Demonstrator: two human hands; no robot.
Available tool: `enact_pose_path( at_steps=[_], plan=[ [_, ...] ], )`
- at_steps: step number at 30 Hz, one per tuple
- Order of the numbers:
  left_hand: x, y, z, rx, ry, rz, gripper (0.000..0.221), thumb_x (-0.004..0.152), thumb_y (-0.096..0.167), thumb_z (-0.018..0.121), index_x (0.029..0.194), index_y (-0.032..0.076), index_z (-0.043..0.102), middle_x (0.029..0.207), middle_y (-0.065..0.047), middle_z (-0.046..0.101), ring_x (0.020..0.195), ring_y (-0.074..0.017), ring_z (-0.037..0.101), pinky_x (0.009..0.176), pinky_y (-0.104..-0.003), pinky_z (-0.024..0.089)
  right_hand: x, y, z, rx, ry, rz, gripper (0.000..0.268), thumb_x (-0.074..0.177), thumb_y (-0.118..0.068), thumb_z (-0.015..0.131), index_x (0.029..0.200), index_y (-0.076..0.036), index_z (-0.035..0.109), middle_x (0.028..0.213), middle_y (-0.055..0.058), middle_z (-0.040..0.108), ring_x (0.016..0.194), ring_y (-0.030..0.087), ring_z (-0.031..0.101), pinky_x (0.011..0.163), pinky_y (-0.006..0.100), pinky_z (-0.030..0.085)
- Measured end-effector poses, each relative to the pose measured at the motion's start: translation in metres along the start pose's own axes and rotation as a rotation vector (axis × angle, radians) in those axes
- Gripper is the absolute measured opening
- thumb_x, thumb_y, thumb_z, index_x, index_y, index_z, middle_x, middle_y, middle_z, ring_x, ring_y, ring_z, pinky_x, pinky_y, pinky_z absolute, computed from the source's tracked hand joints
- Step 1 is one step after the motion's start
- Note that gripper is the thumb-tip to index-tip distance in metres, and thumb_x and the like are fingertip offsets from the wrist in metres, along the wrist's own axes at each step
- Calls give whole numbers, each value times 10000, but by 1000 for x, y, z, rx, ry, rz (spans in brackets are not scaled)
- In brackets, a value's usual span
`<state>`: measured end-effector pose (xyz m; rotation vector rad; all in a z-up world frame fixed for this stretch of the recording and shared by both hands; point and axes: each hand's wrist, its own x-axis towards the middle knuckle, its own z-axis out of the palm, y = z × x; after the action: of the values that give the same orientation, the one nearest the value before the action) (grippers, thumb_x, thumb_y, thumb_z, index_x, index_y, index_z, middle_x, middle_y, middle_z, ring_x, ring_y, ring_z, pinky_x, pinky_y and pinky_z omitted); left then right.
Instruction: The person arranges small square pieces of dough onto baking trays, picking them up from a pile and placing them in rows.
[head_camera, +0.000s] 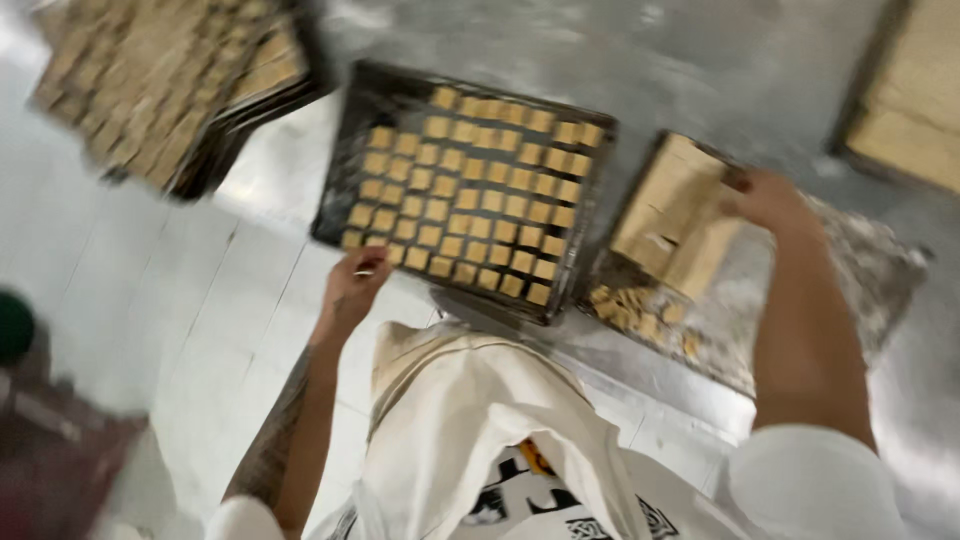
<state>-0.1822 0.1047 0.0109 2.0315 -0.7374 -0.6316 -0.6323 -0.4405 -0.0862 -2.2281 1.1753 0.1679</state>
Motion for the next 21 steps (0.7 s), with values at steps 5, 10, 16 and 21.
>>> enact_pose_path(
  at_steps=[5,10,16,21],
  plan=[
    [-30,-15,-4,-14,22,-137,286,929,204,727,1153,27,721,949,-46,731,848,-121,651,780,-281,552,2,-6,-6,-56,-18,133,547,824,-305,804,1311,-67,731,1222,201,746,1081,378,698,928,503,544],
    [-54,-24,-4,-3,12,-227,288,933,210,717,1157,29,726,939,-45,726,834,-118,633,764,-282,531,0,2,-11,11,-18,139,520,899,-384,783,1276,-31,729,1186,184,751,1021,335,698,878,461,534],
    [-66,-24,-8,-43,16,-213,305,934,213,710,1175,25,718,953,-32,709,857,-108,619,764,-280,521,3,1,-19,77,-96,93,553,762,-298,825,1273,-96,768,1125,150,791,994,309,713,872,435,537],
    [-80,-18,-11,-2,10,-299,297,948,208,698,1181,25,717,936,-23,689,835,-117,587,743,-282,510,-10,-30,-29,-9,-141,235,466,821,-344,832,1226,-122,768,1145,104,768,1014,279,688,903,450,528]
  ],
)
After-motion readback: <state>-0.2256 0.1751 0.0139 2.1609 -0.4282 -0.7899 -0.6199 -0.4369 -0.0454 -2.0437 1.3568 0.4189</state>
